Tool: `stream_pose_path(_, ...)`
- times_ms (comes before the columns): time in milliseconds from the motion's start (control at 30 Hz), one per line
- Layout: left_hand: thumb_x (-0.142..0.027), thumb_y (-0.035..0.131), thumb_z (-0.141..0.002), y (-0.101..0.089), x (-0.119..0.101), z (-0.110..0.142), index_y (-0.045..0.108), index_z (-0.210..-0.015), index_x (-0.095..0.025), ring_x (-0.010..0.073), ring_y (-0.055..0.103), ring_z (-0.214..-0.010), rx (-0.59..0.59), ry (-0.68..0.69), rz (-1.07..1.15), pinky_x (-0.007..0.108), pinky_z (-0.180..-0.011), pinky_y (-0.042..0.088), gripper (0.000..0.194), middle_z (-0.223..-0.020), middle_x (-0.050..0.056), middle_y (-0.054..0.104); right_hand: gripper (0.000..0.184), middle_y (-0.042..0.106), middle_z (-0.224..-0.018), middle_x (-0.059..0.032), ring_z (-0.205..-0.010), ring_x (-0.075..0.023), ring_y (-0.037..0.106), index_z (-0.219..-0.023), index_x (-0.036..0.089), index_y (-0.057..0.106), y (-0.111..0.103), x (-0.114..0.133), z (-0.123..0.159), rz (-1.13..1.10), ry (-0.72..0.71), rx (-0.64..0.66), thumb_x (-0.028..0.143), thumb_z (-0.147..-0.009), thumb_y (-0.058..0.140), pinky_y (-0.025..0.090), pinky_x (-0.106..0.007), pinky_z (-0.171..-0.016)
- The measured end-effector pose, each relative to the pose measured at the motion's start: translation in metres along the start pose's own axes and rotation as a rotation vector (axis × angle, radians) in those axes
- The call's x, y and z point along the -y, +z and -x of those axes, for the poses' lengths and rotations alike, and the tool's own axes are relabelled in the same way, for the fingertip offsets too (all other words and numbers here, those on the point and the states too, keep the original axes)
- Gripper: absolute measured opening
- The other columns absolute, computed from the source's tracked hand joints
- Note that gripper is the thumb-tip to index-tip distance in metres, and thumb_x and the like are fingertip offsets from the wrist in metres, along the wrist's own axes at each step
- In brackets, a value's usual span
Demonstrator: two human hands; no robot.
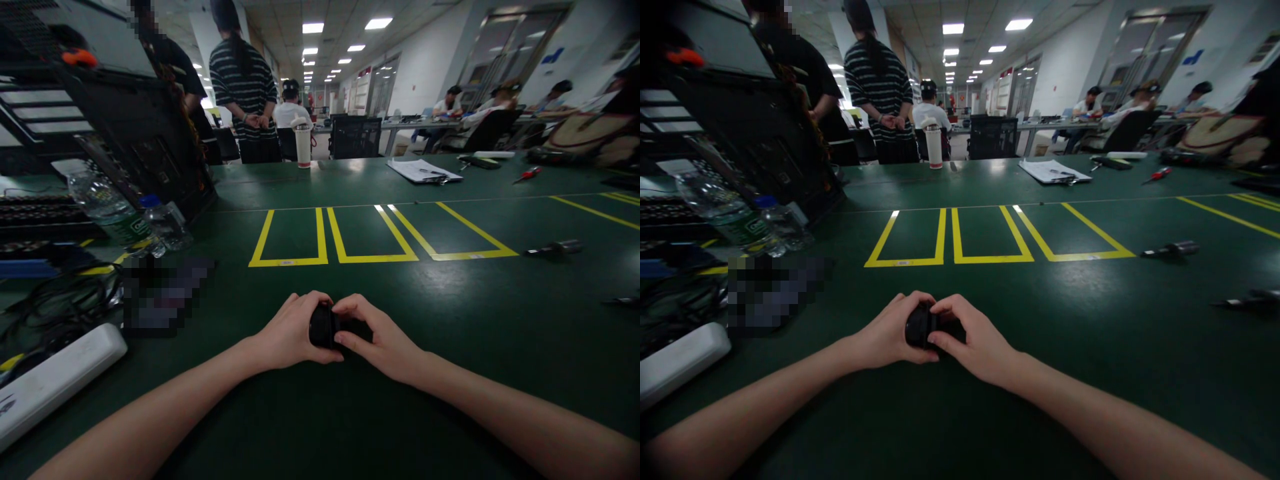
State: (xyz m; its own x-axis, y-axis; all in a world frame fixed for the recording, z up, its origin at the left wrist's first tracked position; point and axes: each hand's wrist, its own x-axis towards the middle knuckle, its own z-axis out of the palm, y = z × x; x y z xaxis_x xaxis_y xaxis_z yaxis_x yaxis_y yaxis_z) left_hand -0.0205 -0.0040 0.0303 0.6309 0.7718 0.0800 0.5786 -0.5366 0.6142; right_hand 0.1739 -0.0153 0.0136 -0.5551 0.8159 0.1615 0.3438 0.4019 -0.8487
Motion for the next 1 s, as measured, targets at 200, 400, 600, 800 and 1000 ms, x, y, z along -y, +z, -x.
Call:
stream_pose_path(200,-0.040,0.069,-0.061,0.0023,0.0027,0.0003,0.040,-0.108,-0.024,0.0198,0.048,-0.089,0.009,-0.009,0.018,0.033,-0.074,0.040,0.058,-0.105,0.001,0.049,0.030,0.047,-0.104,-0.0039,-0.094,-0.0180,0.049,-0.103,0.023,0.044,-0.0023,0.0039,0.0023,0.089,-0.041,0.004,0.020,-0.076,0.056,0.044,-0.037,-0.080)
stream_pose_path(400,-0.038,0.069,-0.061,0.0039,0.0040,0.0000,0.041,-0.108,-0.023,0.0208,0.048,-0.090,0.003,-0.030,0.015,0.034,-0.075,0.041,0.057,-0.105,0.002,0.049,0.025,0.045,-0.104,-0.0036,-0.095,-0.0170,0.048,-0.102,0.023,0.045,-0.0030,0.0049,0.0029,0.095,-0.069,0.005,0.022,-0.078,0.054,0.044,-0.034,-0.080)
stream_pose_path(600,-0.037,0.070,-0.061,0.0037,0.0018,-0.0007,0.042,-0.107,-0.023,0.0208,0.049,-0.090,-0.015,-0.030,0.015,0.035,-0.076,0.040,0.055,-0.102,0.002,0.051,0.030,0.049,-0.102,-0.0037,-0.093,-0.0162,0.050,-0.107,0.022,0.040,-0.0010,0.0023,0.0006,0.024,-0.001,0.017,0.021,-0.080,0.052,0.045,-0.034,-0.080)
stream_pose_path(800,-0.038,0.069,-0.061,0.0035,0.0034,0.0001,0.041,-0.108,-0.023,0.0209,0.048,-0.089,-0.002,-0.036,0.013,0.034,-0.073,0.041,0.057,-0.105,0.002,0.050,0.032,0.043,-0.108,-0.0037,-0.097,-0.0171,0.046,-0.102,0.023,0.044,-0.0030,0.0063,0.0037,0.123,-0.066,0.019,0.018,-0.074,0.058,0.044,-0.034,-0.082)
stream_pose_path(1000,-0.038,0.068,-0.063,0.0032,0.0025,-0.0001,0.041,-0.108,-0.023,0.0201,0.048,-0.090,-0.002,-0.004,0.017,0.033,-0.076,0.040,0.055,-0.105,0.002,0.049,0.022,0.045,-0.105,-0.0030,-0.096,-0.0164,0.047,-0.100,0.023,0.046,-0.0024,0.0049,0.0036,0.112,-0.069,-0.010,0.019,-0.079,0.052,0.044,-0.034,-0.082)
